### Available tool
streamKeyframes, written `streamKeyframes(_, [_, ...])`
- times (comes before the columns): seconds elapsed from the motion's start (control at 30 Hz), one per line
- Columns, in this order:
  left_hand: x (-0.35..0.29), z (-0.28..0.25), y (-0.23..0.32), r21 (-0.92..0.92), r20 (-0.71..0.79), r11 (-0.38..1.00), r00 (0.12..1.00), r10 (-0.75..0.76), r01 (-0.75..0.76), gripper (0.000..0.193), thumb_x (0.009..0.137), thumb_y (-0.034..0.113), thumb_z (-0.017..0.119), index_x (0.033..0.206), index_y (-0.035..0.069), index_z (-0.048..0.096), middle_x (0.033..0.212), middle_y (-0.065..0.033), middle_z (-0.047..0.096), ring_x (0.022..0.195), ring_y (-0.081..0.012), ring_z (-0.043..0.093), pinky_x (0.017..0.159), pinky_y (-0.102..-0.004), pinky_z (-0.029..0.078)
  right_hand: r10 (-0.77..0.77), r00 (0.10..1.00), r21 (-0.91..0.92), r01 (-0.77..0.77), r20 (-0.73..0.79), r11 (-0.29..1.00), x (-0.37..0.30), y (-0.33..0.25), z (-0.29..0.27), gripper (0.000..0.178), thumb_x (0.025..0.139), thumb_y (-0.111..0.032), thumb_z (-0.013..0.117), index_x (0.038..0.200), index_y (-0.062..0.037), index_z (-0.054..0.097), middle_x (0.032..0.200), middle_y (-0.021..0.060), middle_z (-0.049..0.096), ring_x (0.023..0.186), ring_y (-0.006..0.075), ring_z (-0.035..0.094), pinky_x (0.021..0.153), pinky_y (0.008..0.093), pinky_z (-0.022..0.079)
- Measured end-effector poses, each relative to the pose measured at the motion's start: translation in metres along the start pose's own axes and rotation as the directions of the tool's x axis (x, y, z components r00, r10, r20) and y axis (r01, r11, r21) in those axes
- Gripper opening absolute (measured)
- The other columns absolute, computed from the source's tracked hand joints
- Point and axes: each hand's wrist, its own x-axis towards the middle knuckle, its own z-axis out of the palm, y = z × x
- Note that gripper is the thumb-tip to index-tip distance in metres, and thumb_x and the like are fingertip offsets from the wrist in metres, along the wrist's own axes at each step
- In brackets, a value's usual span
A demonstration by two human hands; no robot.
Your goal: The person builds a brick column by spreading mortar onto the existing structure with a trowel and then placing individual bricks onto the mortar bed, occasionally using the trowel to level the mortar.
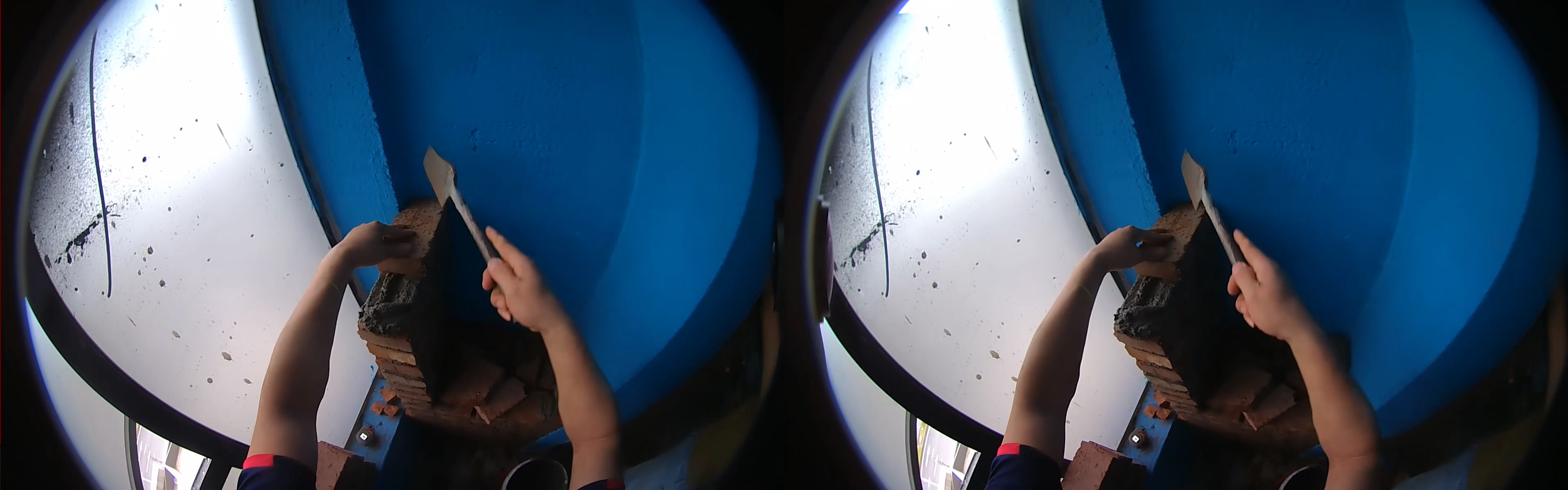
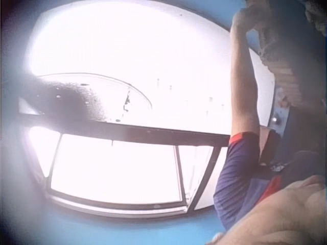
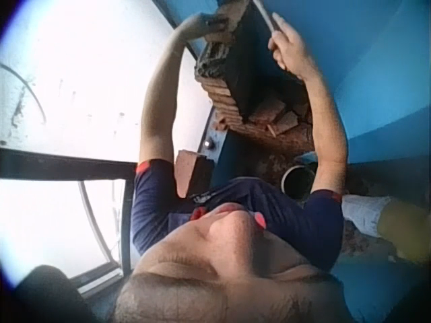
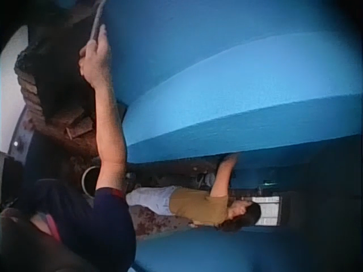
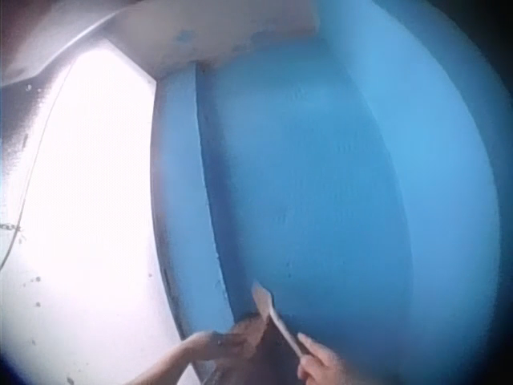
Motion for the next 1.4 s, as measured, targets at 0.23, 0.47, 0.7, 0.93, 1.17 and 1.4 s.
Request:
streamKeyframes(0.23, [-0.003, 0.002, -0.001, 0.028, -0.004, 0.999, 0.999, -0.033, 0.033, 0.040, 0.088, 0.045, 0.065, 0.125, 0.030, 0.064, 0.119, -0.0056, 0.066, 0.105, -0.0258, 0.064, 0.091, -0.0380, 0.050, 0.344, 0.935, -0.426, -0.276, 0.089, 0.861, 0.057, -0.079, 0.025, 0.055, 0.094, -0.006, 0.039, 0.148, -0.0038, 0.030, 0.077, 0.0067, 0.054, 0.051, 0.0084, 0.045, 0.041, 0.0247, 0.040])
streamKeyframes(0.47, [-0.002, 0.001, 0.012, 0.032, 0.038, 0.993, 0.993, -0.111, 0.109, 0.039, 0.089, 0.040, 0.066, 0.125, 0.028, 0.064, 0.117, -0.0061, 0.068, 0.105, -0.0233, 0.064, 0.092, -0.0358, 0.049, 0.323, 0.945, -0.363, -0.282, 0.057, 0.888, 0.052, -0.060, 0.007, 0.053, 0.096, -0.011, 0.044, 0.147, -0.0016, 0.033, 0.073, 0.0055, 0.054, 0.049, 0.0067, 0.043, 0.039, 0.0228, 0.037])
streamKeyframes(0.7, [0.013, 0.001, 0.000, 0.145, 0.027, 0.986, 0.997, 0.076, -0.079, 0.045, 0.091, 0.054, 0.051, 0.127, 0.029, 0.061, 0.122, -0.0026, 0.065, 0.105, -0.0262, 0.064, 0.092, -0.0359, 0.051, 0.220, 0.958, -0.024, -0.229, -0.184, 0.973, -0.012, 0.073, -0.019, 0.032, 0.101, -0.028, 0.047, 0.114, 0.0003, 0.055, 0.065, -0.0001, 0.047, 0.043, 0.0074, 0.041, 0.037, 0.0247, 0.033])
streamKeyframes(0.93, [0.005, -0.010, 0.021, 0.271, 0.135, 0.962, 0.991, -0.006, -0.031, 0.049, 0.092, 0.053, 0.051, 0.133, 0.026, 0.056, 0.126, -0.0088, 0.062, 0.110, -0.0317, 0.060, 0.094, -0.0400, 0.048, 0.340, 0.921, -0.002, -0.346, -0.192, 0.938, -0.022, 0.124, 0.029, 0.025, 0.101, -0.025, 0.048, 0.092, -0.0031, 0.055, 0.061, 0.0021, 0.047, 0.045, 0.0127, 0.046, 0.039, 0.0279, 0.035])
streamKeyframes(1.17, [0.030, 0.025, 0.027, 0.215, 0.121, 0.974, 0.987, -0.104, 0.076, 0.043, 0.093, 0.046, 0.049, 0.131, 0.027, 0.057, 0.132, -0.0065, 0.058, 0.120, -0.0323, 0.054, 0.100, -0.0540, 0.039, 0.137, 0.952, 0.046, -0.130, -0.273, 0.991, -0.183, 0.195, 0.051, 0.019, 0.100, -0.027, 0.052, 0.100, -0.0100, 0.060, 0.061, -0.0023, 0.047, 0.039, 0.0095, 0.040, 0.036, 0.0262, 0.035])
streamKeyframes(1.4, [-0.036, 0.036, 0.085, 0.112, -0.514, 0.987, 0.843, 0.156, -0.114, 0.044, 0.089, 0.013, 0.051, 0.133, 0.013, 0.054, 0.133, -0.0117, 0.055, 0.125, -0.0329, 0.050, 0.105, -0.0565, 0.035, 0.529, 0.822, 0.285, -0.467, -0.208, 0.837, -0.273, 0.204, 0.025, 0.023, 0.100, -0.027, 0.053, 0.115, -0.0124, 0.060, 0.064, -0.0027, 0.049, 0.039, 0.0081, 0.040, 0.036, 0.0243, 0.034])
